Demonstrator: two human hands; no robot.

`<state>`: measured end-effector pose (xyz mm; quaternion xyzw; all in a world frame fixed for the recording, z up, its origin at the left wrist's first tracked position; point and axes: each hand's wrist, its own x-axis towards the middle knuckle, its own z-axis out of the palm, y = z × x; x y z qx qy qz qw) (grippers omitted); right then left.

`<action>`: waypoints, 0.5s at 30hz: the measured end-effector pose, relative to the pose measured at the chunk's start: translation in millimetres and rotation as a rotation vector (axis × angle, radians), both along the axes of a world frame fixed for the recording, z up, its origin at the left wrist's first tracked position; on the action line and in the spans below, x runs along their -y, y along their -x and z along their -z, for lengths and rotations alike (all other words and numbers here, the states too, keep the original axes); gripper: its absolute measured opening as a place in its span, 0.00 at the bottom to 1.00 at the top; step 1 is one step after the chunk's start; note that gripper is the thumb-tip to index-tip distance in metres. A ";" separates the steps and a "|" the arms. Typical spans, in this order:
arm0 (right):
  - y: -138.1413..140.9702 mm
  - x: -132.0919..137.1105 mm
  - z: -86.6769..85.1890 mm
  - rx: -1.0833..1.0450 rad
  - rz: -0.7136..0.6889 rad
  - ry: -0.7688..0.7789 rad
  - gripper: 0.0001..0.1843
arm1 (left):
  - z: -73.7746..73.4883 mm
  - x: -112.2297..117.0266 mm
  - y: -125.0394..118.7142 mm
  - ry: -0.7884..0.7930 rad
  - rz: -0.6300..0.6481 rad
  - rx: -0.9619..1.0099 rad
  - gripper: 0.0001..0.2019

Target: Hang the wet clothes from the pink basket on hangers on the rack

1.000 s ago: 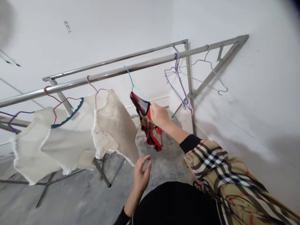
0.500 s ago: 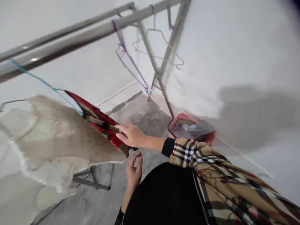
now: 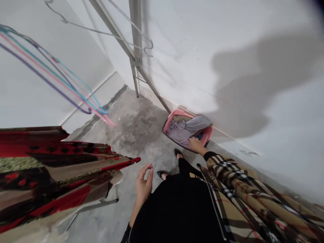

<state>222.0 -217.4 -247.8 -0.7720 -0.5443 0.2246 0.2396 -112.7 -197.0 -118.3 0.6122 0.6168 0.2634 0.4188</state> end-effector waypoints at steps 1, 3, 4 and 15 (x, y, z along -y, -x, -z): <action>-14.5 -0.9 7.8 0.006 0.029 0.033 0.15 | 2.3 -1.1 -7.8 0.015 0.008 -0.007 0.19; -40.2 -7.8 23.3 0.016 0.069 0.068 0.14 | 6.9 -2.7 -21.6 0.046 0.012 -0.023 0.19; -51.6 -13.2 30.6 0.023 0.080 0.078 0.14 | 9.0 -3.2 -27.3 0.063 0.007 -0.031 0.19; -127.5 -87.3 94.6 0.025 0.055 0.060 0.06 | 28.9 2.8 -41.9 0.233 -0.154 -0.201 0.21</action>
